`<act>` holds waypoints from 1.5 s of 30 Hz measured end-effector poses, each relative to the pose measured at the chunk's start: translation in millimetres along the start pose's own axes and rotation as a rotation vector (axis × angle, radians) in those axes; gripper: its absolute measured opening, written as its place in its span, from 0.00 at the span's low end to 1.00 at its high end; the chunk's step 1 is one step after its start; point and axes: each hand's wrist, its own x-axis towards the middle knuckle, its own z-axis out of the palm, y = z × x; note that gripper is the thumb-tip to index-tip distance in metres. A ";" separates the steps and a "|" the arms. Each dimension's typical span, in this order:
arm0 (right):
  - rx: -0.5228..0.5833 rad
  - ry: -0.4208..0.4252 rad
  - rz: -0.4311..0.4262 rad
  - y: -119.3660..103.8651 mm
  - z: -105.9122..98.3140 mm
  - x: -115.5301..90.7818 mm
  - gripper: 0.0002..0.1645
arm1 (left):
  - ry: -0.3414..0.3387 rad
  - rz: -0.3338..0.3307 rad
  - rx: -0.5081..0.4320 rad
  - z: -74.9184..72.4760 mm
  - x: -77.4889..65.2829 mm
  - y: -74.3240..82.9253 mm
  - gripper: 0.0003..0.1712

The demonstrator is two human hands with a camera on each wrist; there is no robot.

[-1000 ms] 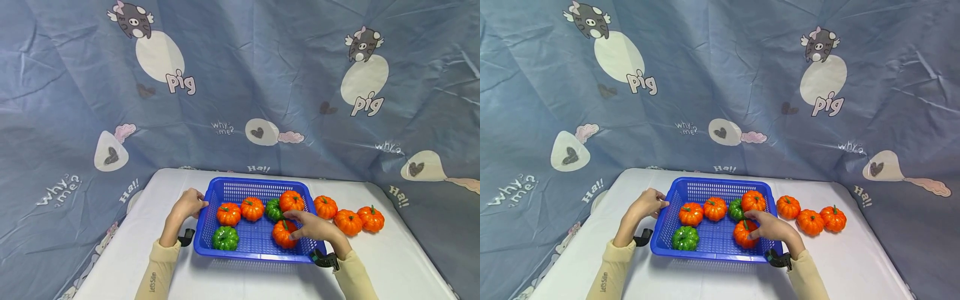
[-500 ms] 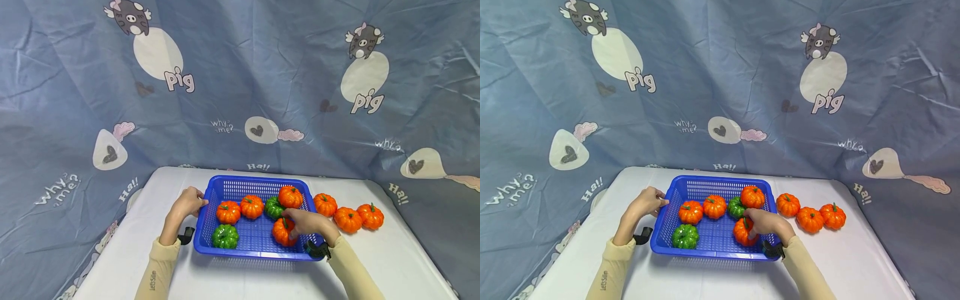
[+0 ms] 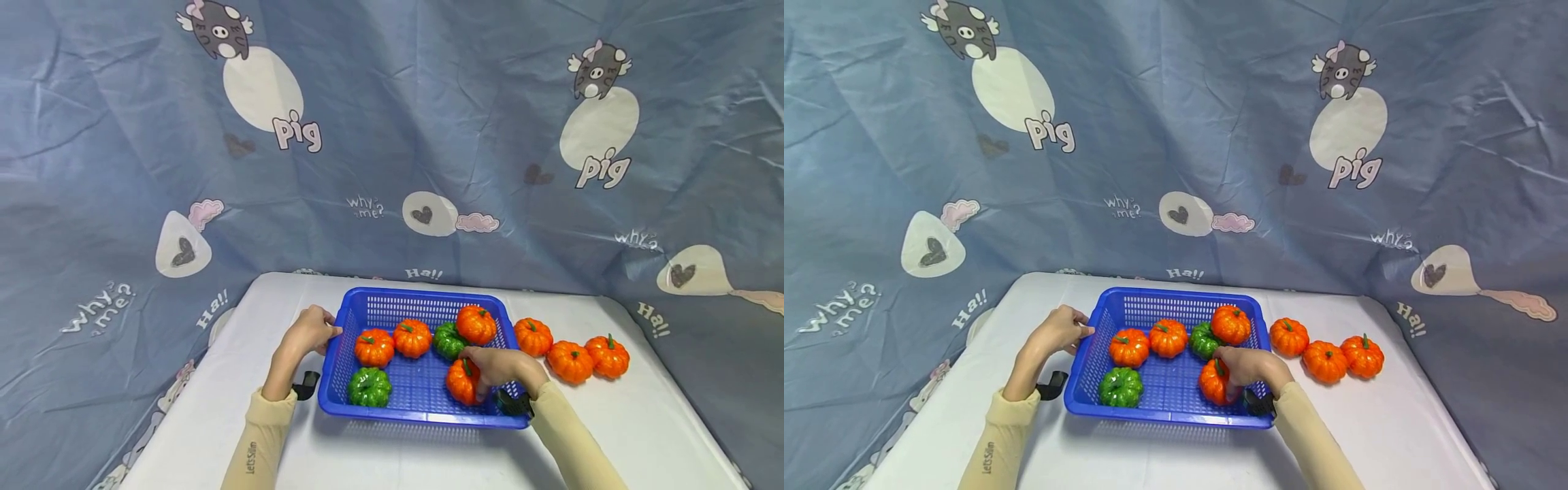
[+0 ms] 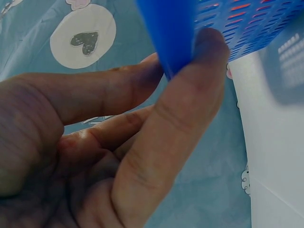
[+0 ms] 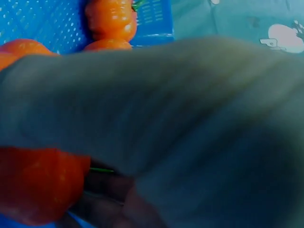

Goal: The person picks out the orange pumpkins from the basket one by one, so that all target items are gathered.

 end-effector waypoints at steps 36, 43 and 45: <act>0.155 0.298 -0.163 15.2 -5.7 -32.1 0.47 | 0.018 0.016 0.022 2.2 -2.0 0.5 0.18; 0.253 0.310 -0.178 26.2 -12.8 -54.3 0.50 | 0.013 0.052 0.013 1.7 -4.0 -0.2 0.18; 0.287 0.308 -0.194 30.8 -16.7 -61.5 0.50 | 0.013 0.058 0.014 1.7 -4.2 -0.3 0.18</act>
